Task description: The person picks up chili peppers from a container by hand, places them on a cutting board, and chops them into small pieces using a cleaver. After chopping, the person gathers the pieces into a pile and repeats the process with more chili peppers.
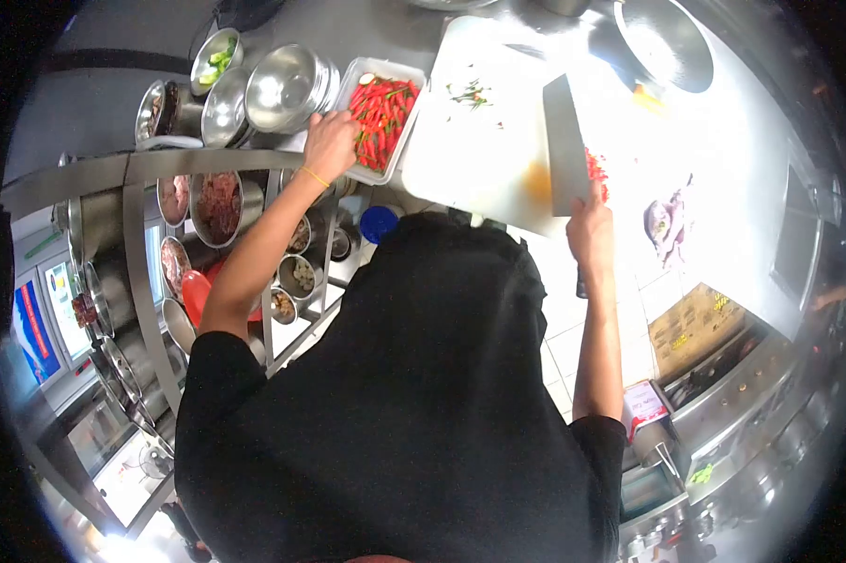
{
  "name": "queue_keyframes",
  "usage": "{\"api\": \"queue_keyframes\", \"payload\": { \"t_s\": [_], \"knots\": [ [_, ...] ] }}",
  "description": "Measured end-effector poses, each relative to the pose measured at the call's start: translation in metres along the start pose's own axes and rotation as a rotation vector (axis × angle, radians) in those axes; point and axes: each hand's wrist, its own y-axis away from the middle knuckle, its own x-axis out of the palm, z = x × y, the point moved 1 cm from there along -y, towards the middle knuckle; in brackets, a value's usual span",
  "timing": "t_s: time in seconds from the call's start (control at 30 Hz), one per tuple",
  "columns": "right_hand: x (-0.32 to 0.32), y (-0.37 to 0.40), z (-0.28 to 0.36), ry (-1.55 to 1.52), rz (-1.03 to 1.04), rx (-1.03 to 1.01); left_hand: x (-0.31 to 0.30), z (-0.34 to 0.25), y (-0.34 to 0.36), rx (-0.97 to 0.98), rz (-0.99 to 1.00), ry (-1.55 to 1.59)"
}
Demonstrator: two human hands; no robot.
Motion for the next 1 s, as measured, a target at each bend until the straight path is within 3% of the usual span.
{"api": "queue_keyframes", "payload": {
  "t_s": [0.13,0.2,0.27,0.33,0.4,0.53,0.57,0.73,0.8,0.87,1.0],
  "knots": [
    [-0.002,0.002,0.002,0.053,-0.038,-0.094,-0.047,-0.017,-0.002,-0.062,-0.008,0.065],
    [-0.001,0.000,-0.004,0.040,-0.005,-0.086,-0.077,-0.043,0.000,-0.127,-0.237,0.547],
    [-0.002,-0.001,-0.003,0.007,-0.009,-0.057,-0.063,-0.082,0.001,-0.081,-0.284,0.863],
    [0.001,-0.007,-0.013,-0.038,0.014,-0.078,-0.059,-0.140,0.001,-0.084,-0.180,1.176],
    [0.000,-0.008,-0.015,-0.023,0.018,-0.072,-0.019,-0.180,-0.012,-0.078,-0.235,1.242],
    [-0.001,-0.005,-0.009,0.005,-0.009,-0.126,-0.008,-0.201,-0.023,-0.237,-0.138,1.147],
    [-0.002,-0.005,-0.008,0.007,-0.013,-0.135,-0.014,-0.193,-0.022,-0.221,-0.246,1.141],
    [0.000,-0.002,-0.005,0.016,-0.034,-0.123,-0.015,-0.056,-0.021,-0.309,-0.519,0.753],
    [0.001,-0.003,-0.005,0.020,-0.043,-0.105,-0.036,-0.016,-0.018,-0.349,-0.242,0.412],
    [0.001,-0.001,-0.001,0.035,-0.043,-0.090,-0.010,0.007,-0.025,-0.301,-0.120,0.256],
    [0.003,0.004,0.004,0.132,-0.110,-0.131,-0.008,-0.001,-0.032,-0.270,-0.095,0.303]
  ]
}}
